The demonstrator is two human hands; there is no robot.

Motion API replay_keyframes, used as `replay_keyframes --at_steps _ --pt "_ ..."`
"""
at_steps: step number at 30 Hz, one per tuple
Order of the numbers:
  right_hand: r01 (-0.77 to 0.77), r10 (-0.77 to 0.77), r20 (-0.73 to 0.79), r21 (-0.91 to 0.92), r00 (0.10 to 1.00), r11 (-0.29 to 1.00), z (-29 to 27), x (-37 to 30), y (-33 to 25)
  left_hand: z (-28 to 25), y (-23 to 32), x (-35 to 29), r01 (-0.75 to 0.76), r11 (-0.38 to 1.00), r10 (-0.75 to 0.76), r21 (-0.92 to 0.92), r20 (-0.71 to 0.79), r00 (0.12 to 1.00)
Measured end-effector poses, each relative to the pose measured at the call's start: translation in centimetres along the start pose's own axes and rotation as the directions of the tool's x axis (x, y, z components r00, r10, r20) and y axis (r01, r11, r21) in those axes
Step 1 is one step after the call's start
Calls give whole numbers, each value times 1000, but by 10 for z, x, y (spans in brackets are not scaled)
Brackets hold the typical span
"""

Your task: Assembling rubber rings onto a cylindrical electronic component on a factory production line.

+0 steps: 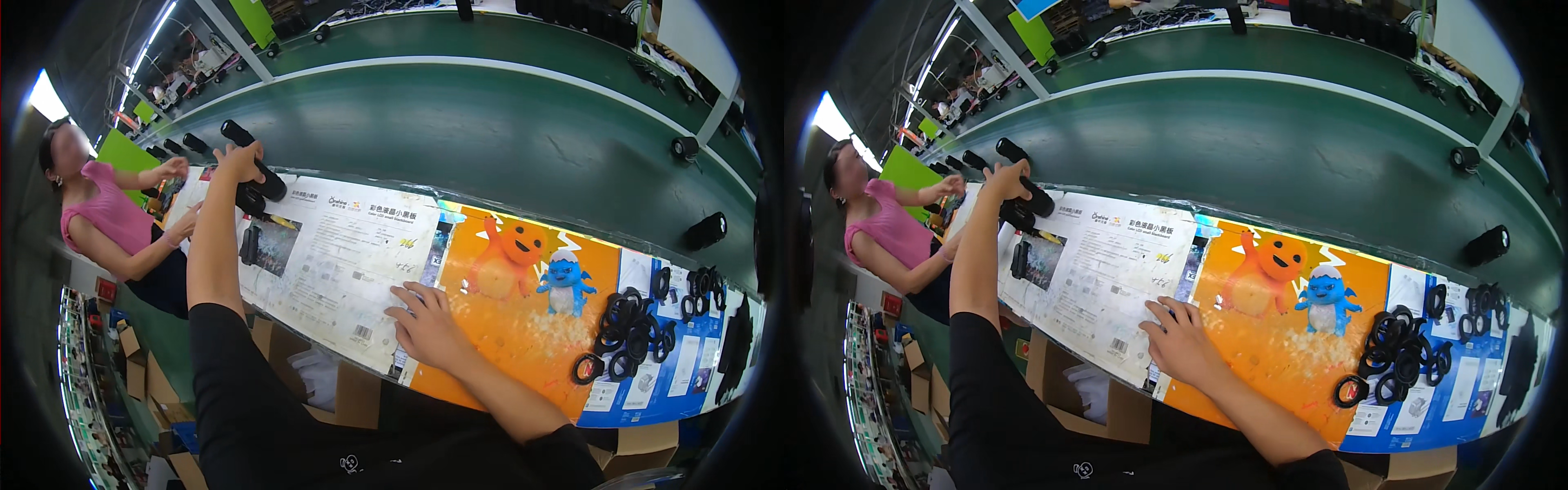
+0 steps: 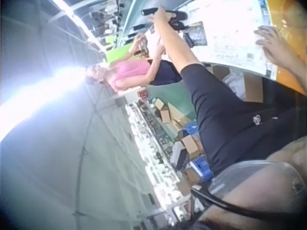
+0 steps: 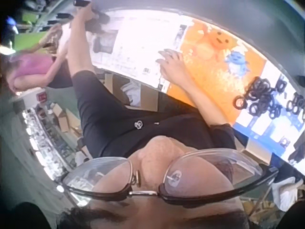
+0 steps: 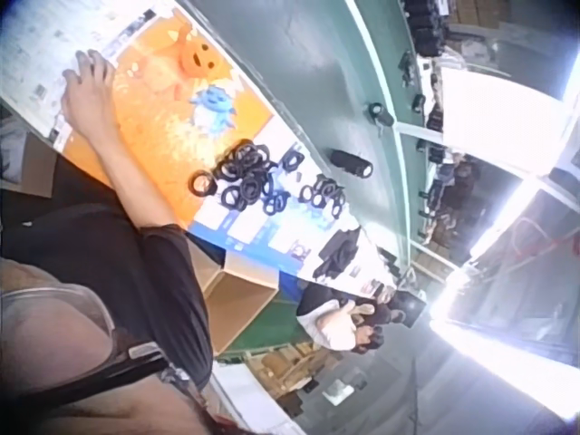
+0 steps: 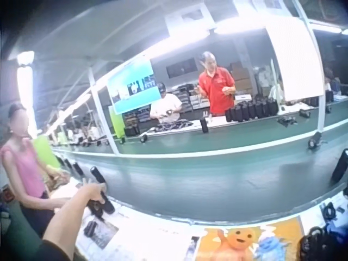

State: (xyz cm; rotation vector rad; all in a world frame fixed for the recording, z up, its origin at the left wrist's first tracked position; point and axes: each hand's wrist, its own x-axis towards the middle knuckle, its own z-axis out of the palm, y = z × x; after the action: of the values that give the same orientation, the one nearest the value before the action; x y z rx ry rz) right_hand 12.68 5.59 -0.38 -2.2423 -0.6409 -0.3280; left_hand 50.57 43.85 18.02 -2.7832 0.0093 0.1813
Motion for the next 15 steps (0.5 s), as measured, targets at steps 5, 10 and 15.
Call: replay_keyframes --at_steps 5,10,15 --pt "19 -18 -17 7 1000 1000 -3 1 -6 11 -20 -4 -30 992 43 125 -99 994" --pt "12 -12 -27 -5 1000 1000 -2 -2 -1 -23 66 -14 -424 891 427 162 -617 661" --pt "37 -38 -39 -15 999 999 -8 -3 -1 -33 190 -77 -672 703 409 -234 -640 650"
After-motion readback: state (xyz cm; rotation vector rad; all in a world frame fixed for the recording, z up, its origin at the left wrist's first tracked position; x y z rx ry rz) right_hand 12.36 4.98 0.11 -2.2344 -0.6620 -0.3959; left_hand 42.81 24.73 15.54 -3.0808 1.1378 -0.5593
